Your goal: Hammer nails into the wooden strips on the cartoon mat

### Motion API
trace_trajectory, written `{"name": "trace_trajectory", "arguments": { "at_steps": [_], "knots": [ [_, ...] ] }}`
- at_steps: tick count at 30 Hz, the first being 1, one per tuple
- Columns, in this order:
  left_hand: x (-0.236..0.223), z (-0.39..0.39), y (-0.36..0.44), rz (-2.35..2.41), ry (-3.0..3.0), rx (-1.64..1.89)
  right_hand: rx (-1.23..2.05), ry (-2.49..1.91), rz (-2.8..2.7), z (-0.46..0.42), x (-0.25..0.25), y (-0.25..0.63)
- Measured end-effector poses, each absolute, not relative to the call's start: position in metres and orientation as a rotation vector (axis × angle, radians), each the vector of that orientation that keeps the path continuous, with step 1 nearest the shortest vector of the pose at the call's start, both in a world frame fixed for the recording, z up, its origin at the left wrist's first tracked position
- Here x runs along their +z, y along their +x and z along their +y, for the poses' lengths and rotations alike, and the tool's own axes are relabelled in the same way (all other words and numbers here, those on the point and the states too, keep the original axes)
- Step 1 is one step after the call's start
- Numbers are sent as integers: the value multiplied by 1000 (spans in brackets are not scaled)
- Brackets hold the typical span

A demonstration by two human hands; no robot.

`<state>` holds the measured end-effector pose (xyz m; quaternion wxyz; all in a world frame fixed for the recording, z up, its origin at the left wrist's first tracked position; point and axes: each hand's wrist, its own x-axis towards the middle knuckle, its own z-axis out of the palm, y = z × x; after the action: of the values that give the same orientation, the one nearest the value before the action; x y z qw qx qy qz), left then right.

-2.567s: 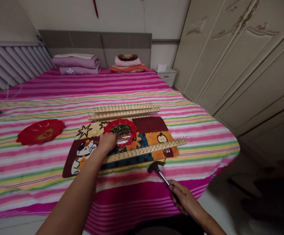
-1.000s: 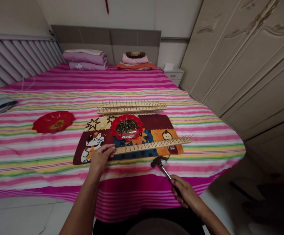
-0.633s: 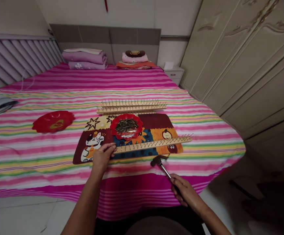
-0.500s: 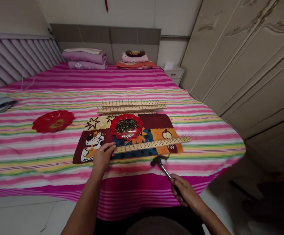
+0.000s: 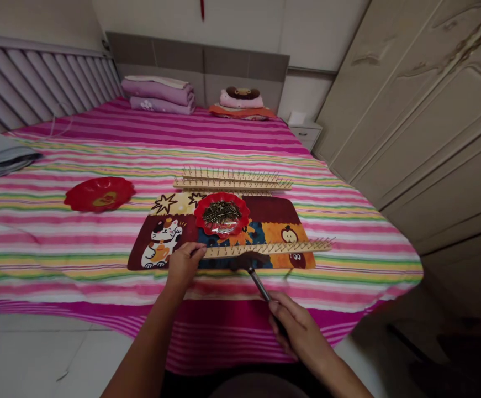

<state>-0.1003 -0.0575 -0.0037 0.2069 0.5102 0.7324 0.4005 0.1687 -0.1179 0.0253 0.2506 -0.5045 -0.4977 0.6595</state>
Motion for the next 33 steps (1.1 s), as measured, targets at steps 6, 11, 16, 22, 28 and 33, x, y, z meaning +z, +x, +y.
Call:
{"name": "trace_trajectory", "arguments": {
  "at_steps": [6,11,16,22,28,33],
  "knots": [
    [-5,-57,-98,2110,1565,1118,1501,-1232,-1751,-77,62,114],
    [-5,-57,-98,2108,1597,1080,1236,-1235,-1974,-58,54,91],
    [-5,-56,-98,2117,1561,1104,1215,-1216,-1992,-64,58,102],
    [-2,-59,-101,2031,1485,1090,1499,-1316,-1765,-100,39,172],
    [23,-54,-101,2124,1525,1204,1586,-1514,-1550,-125,-23,228],
    [46,-4,-83,2117,1890,781,1619,-1546,-1263,-127,-52,232]
  ]
}}
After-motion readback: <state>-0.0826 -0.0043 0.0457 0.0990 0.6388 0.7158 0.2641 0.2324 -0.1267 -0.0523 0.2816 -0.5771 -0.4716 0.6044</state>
